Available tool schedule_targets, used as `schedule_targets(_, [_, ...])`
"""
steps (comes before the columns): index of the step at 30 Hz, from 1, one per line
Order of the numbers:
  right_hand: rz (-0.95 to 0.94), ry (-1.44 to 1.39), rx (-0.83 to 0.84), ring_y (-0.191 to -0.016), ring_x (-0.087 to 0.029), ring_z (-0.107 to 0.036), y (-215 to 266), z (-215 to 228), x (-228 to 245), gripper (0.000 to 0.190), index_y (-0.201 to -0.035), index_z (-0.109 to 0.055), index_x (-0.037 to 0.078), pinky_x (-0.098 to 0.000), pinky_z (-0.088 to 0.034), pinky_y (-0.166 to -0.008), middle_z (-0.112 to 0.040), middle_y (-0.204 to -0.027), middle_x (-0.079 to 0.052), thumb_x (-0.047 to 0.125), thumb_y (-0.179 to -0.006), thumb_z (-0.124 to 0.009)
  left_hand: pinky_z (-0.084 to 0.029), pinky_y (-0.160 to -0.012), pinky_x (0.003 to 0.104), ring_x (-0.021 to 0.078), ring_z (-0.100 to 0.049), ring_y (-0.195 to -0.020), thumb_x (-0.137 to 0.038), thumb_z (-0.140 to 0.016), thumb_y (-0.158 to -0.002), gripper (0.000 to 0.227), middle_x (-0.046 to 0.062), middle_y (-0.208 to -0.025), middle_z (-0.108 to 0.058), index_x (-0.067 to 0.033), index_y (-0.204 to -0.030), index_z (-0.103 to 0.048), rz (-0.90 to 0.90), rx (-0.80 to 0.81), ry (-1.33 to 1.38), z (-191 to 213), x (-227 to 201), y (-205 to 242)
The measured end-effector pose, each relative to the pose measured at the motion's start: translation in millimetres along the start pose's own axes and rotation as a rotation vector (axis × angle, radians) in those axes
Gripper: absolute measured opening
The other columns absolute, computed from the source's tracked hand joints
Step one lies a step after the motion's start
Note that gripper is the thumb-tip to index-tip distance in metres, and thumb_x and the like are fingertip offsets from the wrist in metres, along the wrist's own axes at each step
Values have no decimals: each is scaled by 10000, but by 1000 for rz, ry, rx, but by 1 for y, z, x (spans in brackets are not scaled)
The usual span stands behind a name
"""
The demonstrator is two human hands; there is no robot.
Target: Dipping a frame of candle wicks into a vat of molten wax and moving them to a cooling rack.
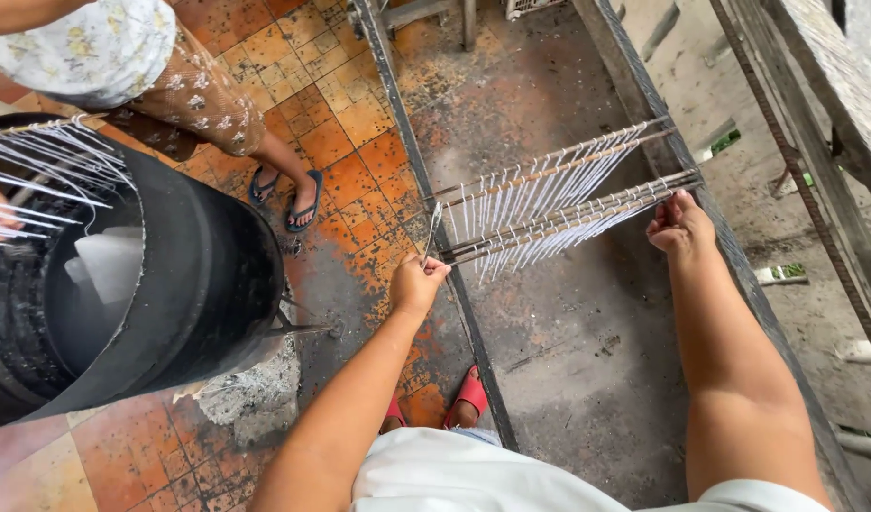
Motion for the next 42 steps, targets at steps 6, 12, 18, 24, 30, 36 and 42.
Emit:
schedule_targets(6, [31,67,32,-1042,-200,-675,1,-6,6,381,-1296,-613,403,-432,-410,-832,-733,-1039,87,318,-960,-772,-605,-799,326,171,-743,-854,-421,-863,-722,138,-106,-740,-659,-344,-788,-769,76,16,-1,2,-1,-3])
schedule_targets(12, [63,153,40,-1017,-164,-675,-13,-3,9,398,-1303,-588,428,-435,-407,-844,-725,-1022,116,328,-968,-778,-605,-826,366,204,-743,-887,-428,-859,-740,186,-75,-752,-665,-312,-836,-751,80,2,26,1,0,1])
schedule_targets(18, [98,236,-61,-921,-27,-702,83,-14,11,291,-1114,-741,341,-306,-499,-896,-756,-1216,188,474,-855,-755,-432,-542,341,136,-573,-704,-534,-838,-788,398,-63,-859,-592,-212,-916,-640,0,-3,191,17,-7,14])
schedule_targets(24, [305,-120,-296,-754,-123,-754,157,39,-37,499,-1118,-763,60,-320,-516,-502,-788,-1166,26,382,-737,-775,-482,-591,374,181,-668,-794,-727,-582,-842,515,8,-1054,-685,-231,-961,-653,-75,48,98,57,42,57])
schedule_targets(30, [695,183,377,-523,-103,-550,328,2,-202,88,-1000,-697,120,-215,-429,-490,-570,-610,-31,98,-930,-649,-446,-662,384,226,-631,-712,-549,-528,-1042,504,32,-700,-583,-155,-730,-485,-59,475,-114,101,146,152])
schedule_targets(36, [-147,1261,876,-974,-344,-700,490,-27,-479,388,-1224,-689,-16,-406,-538,-837,-716,-1185,-187,291,-1013,-578,-537,-917,483,262,-644,-1234,-311,-435,-1022,401,-15,-1418,-631,-496,-1323,-625,-58,534,-506,127,287,258])
schedule_targets(42, [-106,2058,1464,-664,-239,-759,614,1,-701,626,-1108,-780,66,-303,-594,-536,-799,-876,-156,637,-862,-708,-597,-724,421,225,-769,-917,-309,-529,-979,257,7,-872,-774,-253,-881,-759,-117,-34,-556,194,433,344])
Point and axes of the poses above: each hand's wrist, its own y-axis away from the middle knuckle, its own z-axis out of the back of the hand, x = y × z, the point moved 7 cm from there along -y, towards the middle knuckle
